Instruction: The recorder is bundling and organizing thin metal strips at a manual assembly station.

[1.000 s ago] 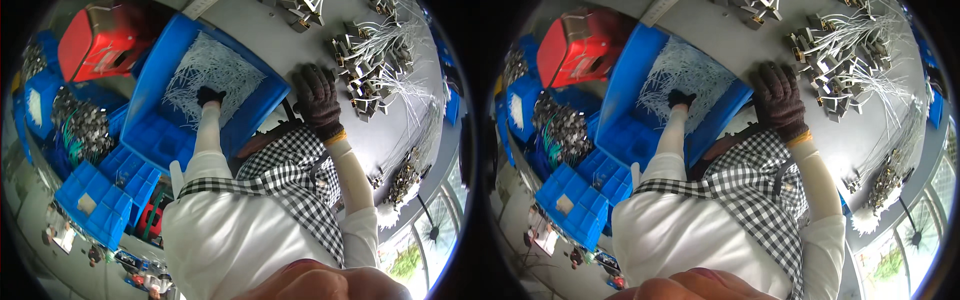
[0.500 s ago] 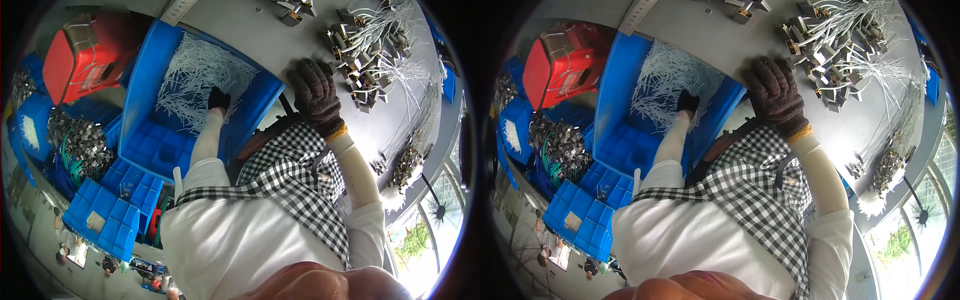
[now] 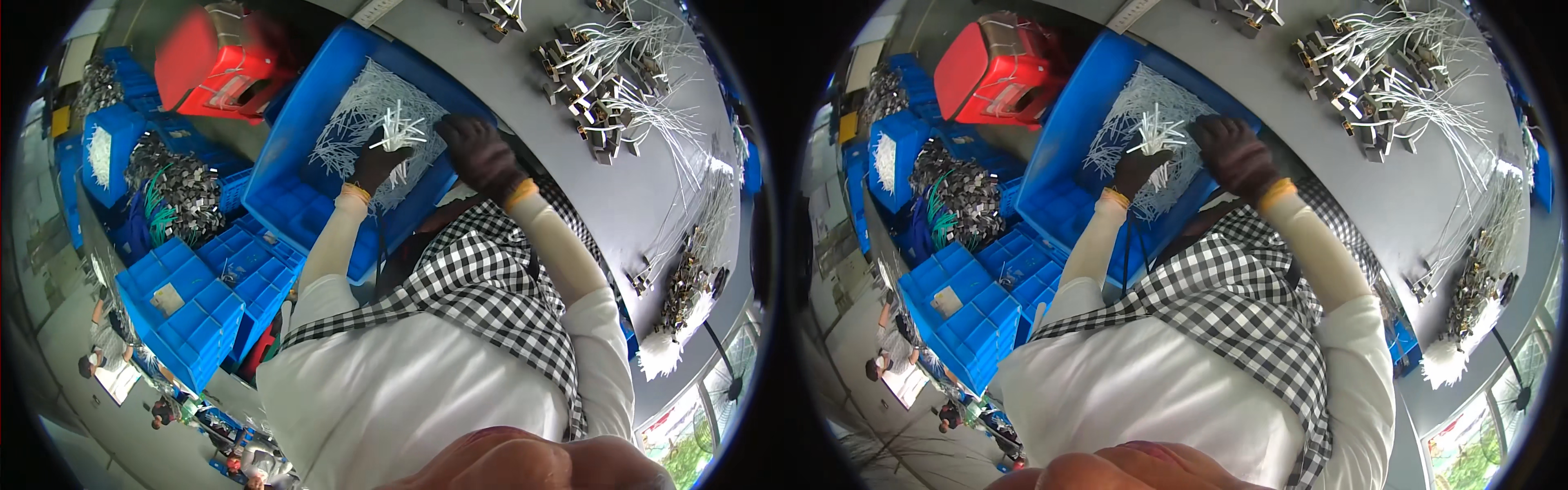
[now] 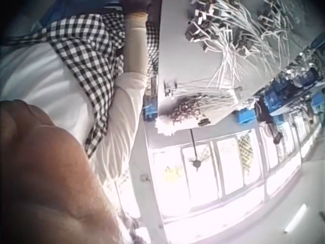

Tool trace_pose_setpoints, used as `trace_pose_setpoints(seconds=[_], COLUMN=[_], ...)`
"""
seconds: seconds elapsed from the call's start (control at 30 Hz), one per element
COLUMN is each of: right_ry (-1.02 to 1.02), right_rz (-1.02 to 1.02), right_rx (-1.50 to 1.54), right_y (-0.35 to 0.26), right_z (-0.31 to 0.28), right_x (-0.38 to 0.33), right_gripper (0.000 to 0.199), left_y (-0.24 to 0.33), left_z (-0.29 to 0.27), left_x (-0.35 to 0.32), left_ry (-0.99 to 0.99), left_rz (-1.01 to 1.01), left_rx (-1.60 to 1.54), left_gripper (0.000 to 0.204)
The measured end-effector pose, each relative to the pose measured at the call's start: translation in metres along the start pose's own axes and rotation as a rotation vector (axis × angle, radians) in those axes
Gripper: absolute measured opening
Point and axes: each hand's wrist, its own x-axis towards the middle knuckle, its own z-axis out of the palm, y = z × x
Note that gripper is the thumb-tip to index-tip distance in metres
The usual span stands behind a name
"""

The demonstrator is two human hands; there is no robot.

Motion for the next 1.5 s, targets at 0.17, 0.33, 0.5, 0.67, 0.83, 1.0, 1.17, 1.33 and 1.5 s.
trace_pose_setpoints(seconds=[0.17,0.33,0.5,0.67,0.83,1.0,1.17,1.33,1.5], right_ry=[-0.285,-0.078,-0.074,-0.043,-0.312,-0.531,-0.423,-0.362,-0.605], right_rz=[0.598,0.965,0.865,0.907,0.793,0.669,0.562,0.486,0.599], right_rx=[1.122,1.473,1.305,1.334,0.986,0.882,0.888,0.653,0.628], right_y=[-0.033,-0.049,-0.033,-0.033,-0.045,-0.075,-0.087,-0.08,-0.057], right_z=[0.013,0.058,0.054,0.052,0.055,0.031,0.059,0.062,0.044], right_x=[0.04,0.05,0.049,0.062,0.05,0.051,0.04,0.032,0.026], right_gripper=[0.064,0.037,0.029,0.047,0.079,0.086,0.043,0.029,0.034], left_y=[0.024,0.028,-0.014,-0.046,-0.001,0.031,0.036,0.025,0.035], left_z=[0.004,0.016,0.011,-0.015,-0.015,-0.01,0.0,-0.005,-0.039], left_x=[-0.017,-0.016,-0.027,-0.029,-0.035,-0.035,-0.036,-0.033,-0.035], left_ry=[0.133,-0.038,0.228,0.184,0.056,0.259,0.33,0.271,0.366], left_rz=[0.262,0.016,0.199,0.141,0.053,0.131,0.55,0.372,0.314], left_rx=[0.248,0.466,0.368,0.062,-0.641,-0.982,-0.361,-0.598,-0.793], left_gripper=[0.057,0.065,0.065,0.04,0.035,0.043,0.017,0.021,0.023])
